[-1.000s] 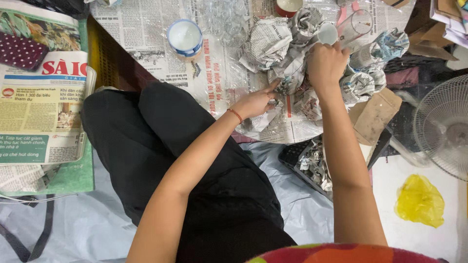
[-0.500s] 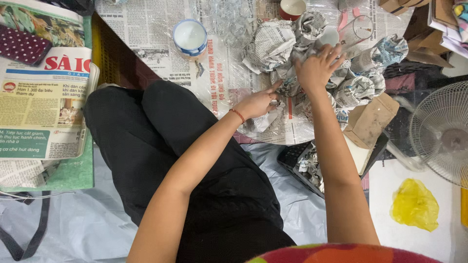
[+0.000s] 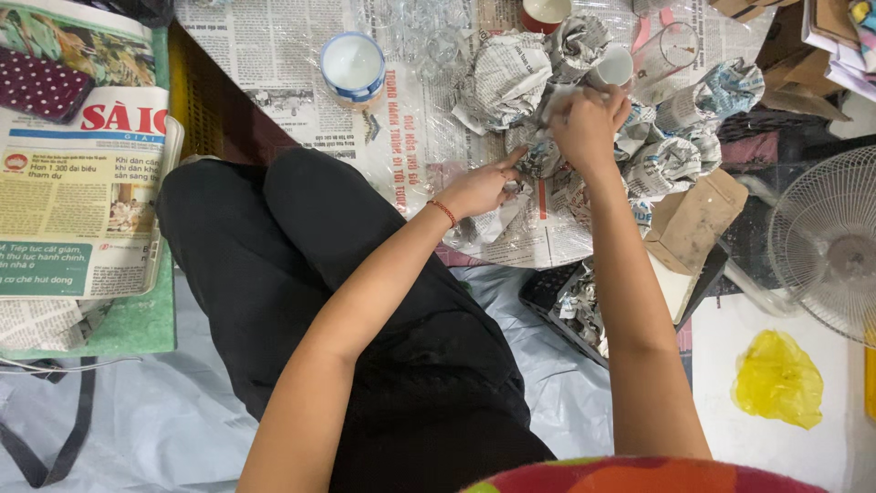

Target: The person wraps various small items, including cups and saucers, in newspaper sheets. They fold the paper around each object, then place the wrapped items on a table covered with bubble wrap and other wrapped pieces.

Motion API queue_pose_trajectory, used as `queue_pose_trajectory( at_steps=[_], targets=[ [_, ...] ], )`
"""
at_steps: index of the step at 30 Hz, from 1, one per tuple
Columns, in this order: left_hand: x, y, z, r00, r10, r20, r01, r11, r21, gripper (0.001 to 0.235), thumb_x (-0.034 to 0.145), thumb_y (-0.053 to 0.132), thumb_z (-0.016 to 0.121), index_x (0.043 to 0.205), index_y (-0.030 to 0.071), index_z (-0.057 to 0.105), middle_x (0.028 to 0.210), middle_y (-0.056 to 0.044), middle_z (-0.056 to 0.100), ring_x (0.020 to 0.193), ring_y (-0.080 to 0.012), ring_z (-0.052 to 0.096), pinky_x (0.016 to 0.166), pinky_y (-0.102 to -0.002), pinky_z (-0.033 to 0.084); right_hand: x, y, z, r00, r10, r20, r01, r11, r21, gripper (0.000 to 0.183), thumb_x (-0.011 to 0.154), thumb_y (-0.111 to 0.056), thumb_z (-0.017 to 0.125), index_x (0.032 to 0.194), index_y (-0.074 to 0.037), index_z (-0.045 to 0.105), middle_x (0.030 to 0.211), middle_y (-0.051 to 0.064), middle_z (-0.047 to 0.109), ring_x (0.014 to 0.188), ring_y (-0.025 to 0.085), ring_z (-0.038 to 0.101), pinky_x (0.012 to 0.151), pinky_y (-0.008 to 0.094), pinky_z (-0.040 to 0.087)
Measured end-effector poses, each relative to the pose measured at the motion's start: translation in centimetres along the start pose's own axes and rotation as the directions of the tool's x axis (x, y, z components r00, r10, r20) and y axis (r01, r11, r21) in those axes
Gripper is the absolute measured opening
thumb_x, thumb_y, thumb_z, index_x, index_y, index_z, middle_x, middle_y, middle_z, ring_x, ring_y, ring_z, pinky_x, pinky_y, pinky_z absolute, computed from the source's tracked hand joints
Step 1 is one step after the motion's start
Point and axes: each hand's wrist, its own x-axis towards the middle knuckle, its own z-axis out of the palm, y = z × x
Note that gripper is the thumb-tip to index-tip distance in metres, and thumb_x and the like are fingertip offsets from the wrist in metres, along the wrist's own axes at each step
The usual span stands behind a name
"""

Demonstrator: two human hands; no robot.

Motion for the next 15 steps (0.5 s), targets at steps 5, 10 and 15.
queue_pose_trajectory(
  at_steps=[5,10,15],
  targets=[
    [-0.3,0.4,-0.2,1.000,-0.013,-0.007,0.013,0.999,0.030,0.036,0.090,0.016,0.069,0.125,0.007,0.066,0.170,0.000,0.017,0.131,-0.0290,0.057,0.104,-0.039,0.050,0.8,-1.9,-2.1,0.994,0.104,-0.019,-0.101,0.986,0.135,0.044,0.076,-0.016,0.081,0.111,0.000,0.060,0.107,0.013,0.071,0.121,0.038,0.049,0.109,0.058,0.020],
    [-0.1,-0.1,0.2,0.998,0.019,-0.054,-0.018,1.000,0.018,0.035,0.090,0.016,0.070,0.124,0.008,0.067,0.169,-0.002,0.022,0.130,-0.0288,0.059,0.102,-0.040,0.052,-0.1,-3.2,-3.2,0.992,0.093,-0.082,-0.087,0.994,0.072,0.042,0.079,-0.006,0.077,0.118,-0.001,0.063,0.098,0.013,0.070,0.109,0.034,0.061,0.109,0.054,0.031],
    [0.0,-0.3,0.2,0.996,0.037,-0.078,-0.035,0.999,0.022,0.032,0.090,0.017,0.071,0.121,0.007,0.068,0.164,-0.009,0.030,0.126,-0.0321,0.060,0.099,-0.042,0.052,-4.2,-5.9,-2.1,0.996,-0.058,-0.067,0.046,0.985,-0.167,0.014,0.087,-0.001,0.070,0.100,-0.005,0.072,0.103,0.018,0.068,0.109,0.038,0.062,0.107,0.049,0.043]
  ],
)
